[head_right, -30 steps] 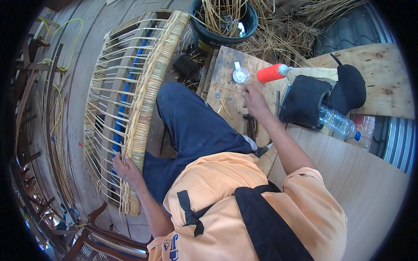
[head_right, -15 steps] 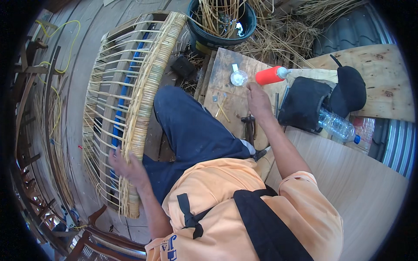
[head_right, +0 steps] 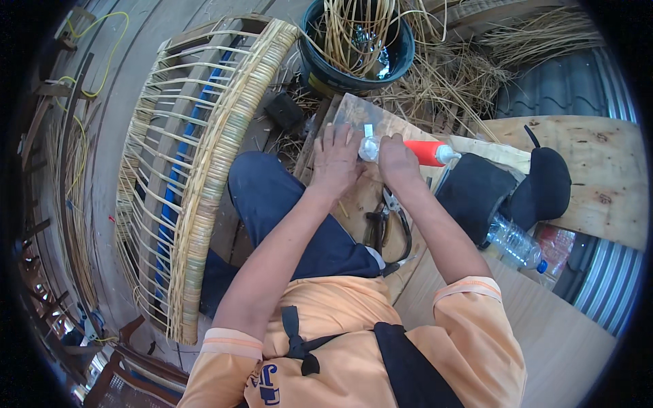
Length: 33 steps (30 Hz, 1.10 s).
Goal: Weaving rattan strips onto a wooden furniture frame to create a lattice structure.
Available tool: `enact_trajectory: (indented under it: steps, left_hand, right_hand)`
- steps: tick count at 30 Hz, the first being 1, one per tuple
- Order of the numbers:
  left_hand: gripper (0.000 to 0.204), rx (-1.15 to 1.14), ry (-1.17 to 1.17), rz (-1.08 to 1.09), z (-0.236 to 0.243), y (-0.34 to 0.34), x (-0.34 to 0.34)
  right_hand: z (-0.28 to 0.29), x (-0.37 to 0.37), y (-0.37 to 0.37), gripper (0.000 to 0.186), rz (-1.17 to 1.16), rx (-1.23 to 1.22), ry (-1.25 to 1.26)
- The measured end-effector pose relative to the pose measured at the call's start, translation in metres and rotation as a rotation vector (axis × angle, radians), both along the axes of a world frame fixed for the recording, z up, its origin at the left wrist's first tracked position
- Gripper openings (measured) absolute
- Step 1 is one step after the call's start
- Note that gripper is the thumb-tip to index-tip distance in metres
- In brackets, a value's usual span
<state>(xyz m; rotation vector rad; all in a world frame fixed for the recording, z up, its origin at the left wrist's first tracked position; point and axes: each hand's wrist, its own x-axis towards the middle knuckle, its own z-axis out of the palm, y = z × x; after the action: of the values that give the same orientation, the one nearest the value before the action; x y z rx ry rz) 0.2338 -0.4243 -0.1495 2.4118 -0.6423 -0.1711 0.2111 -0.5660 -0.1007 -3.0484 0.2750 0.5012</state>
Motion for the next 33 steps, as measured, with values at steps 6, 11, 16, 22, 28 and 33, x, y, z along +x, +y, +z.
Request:
enact_trajectory:
  steps: [6,11,16,22,28,33]
  left_hand:
    - [0.065,-0.026,-0.021,-0.010,-0.012,-0.010,0.001]
    - [0.065,0.003,0.039,-0.021,0.004,0.010,-0.003]
    - [0.063,-0.064,0.024,0.066,-0.006,0.017,-0.003]
    - [0.055,-0.089,0.154,0.117,-0.009,0.016,-0.002]
    - [0.057,-0.112,0.168,0.090,-0.006,0.018,-0.004]
    - [0.062,-0.103,0.197,0.058,-0.007,0.017,-0.005]
  right_hand:
    - [0.004,0.004,-0.003,0.015,0.041,0.003,0.105]
    - [0.025,0.008,0.014,0.018,0.059,0.065,0.137]
    - [0.017,0.014,0.034,0.021,0.040,0.091,0.227]
    - [0.016,0.018,0.046,0.019,0.079,0.088,0.184]
    - [0.008,0.005,0.027,0.021,0.138,0.084,0.193]
    - [0.017,0.002,-0.003,0.021,0.019,0.227,0.148]
